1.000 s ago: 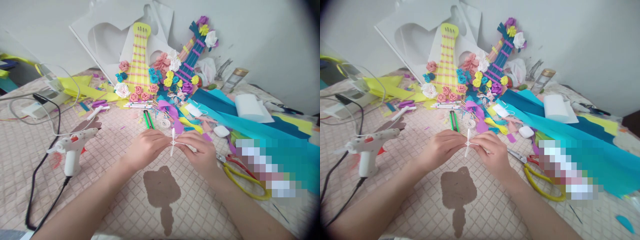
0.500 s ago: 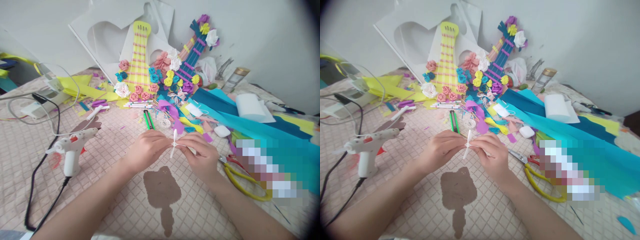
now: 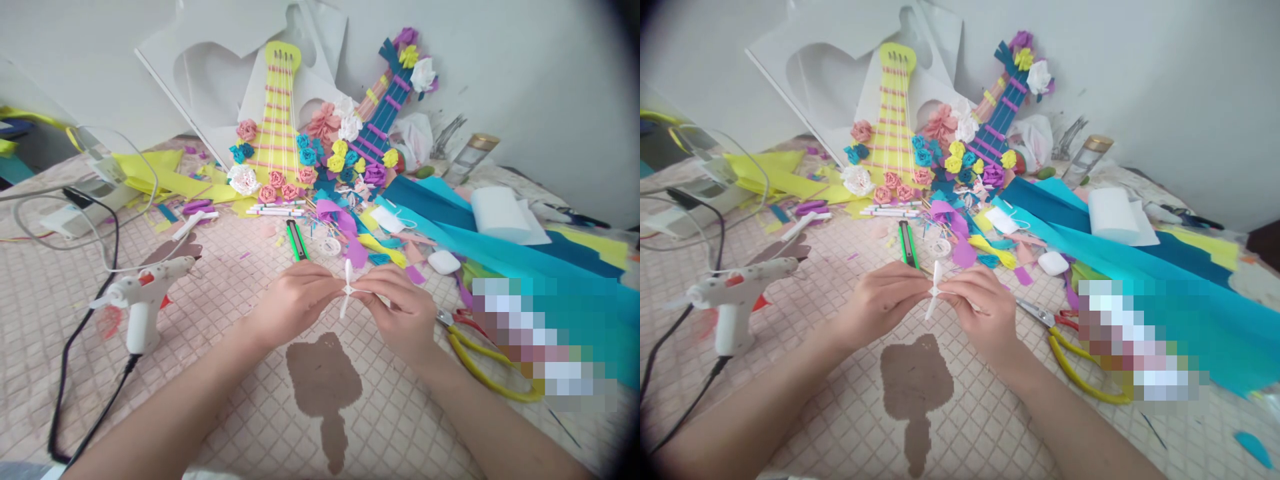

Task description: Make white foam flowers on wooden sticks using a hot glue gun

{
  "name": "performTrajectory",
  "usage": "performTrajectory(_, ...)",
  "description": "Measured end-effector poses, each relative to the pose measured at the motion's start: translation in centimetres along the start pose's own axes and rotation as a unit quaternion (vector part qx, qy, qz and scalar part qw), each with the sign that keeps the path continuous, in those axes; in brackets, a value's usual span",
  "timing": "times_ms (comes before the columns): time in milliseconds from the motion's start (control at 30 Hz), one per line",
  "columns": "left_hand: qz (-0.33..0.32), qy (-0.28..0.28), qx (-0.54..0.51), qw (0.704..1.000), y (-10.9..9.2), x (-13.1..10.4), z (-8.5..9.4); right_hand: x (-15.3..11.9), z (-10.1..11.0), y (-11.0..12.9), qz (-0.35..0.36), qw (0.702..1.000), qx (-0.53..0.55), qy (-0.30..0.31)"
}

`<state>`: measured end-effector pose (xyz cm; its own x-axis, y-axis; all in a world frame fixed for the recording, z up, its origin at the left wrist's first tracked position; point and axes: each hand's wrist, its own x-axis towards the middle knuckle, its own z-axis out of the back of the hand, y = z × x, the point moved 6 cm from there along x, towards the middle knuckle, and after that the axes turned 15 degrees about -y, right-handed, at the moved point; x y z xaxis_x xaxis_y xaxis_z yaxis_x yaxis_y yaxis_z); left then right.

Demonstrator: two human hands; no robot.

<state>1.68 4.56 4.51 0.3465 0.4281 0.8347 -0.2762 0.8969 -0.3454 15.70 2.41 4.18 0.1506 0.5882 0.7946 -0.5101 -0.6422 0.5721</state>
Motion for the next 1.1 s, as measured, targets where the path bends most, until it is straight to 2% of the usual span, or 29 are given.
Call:
performTrajectory(200, 0.028, -0.005, 0.017, 0.999, 0.4, 0.0, -0.5, 0.1, -0.1, -0.8, -0.027, 1.000, -0.002, 0.013)
performTrajectory(367, 0.103, -0.023, -0.005, 0.994, 0.4, 0.4, -0.3, 0.1, -0.1, -1.7, -0.063, 0.998, 0.009, 0.019)
performTrajectory(500, 0.200, -0.005, -0.042, 0.979, 1.0, 0.6, -0.1, 0.3, -0.1, -1.8, -0.070, 0.997, 0.013, 0.026)
performTrajectory(633, 0.337, 0.027, -0.113, 0.934, 2.2, -0.1, -0.7, 0.3, -0.4, -1.4, -0.061, 0.997, 0.015, 0.055)
performTrajectory(700, 0.369, 0.018, -0.151, 0.917, 2.6, -0.2, -1.0, 0.2, -0.7, -1.2, -0.051, 0.996, 0.011, 0.074)
performTrajectory(833, 0.388, 0.011, -0.192, 0.902, 2.9, -0.5, -1.6, 0.0, -0.8, -1.0, -0.062, 0.993, 0.009, 0.095)
performTrajectory(933, 0.375, 0.001, -0.162, 0.913, 2.8, -0.5, -1.4, 0.0, -0.7, -1.3, -0.108, 0.989, 0.018, 0.096)
performTrajectory(1033, 0.293, -0.020, -0.090, 0.952, 2.1, -0.2, -0.9, 0.0, -0.6, -1.8, -0.142, 0.986, 0.020, 0.091)
performTrajectory(1100, 0.227, -0.035, -0.059, 0.971, 1.4, 0.0, -0.6, 0.1, -0.5, -1.8, -0.135, 0.987, 0.021, 0.084)
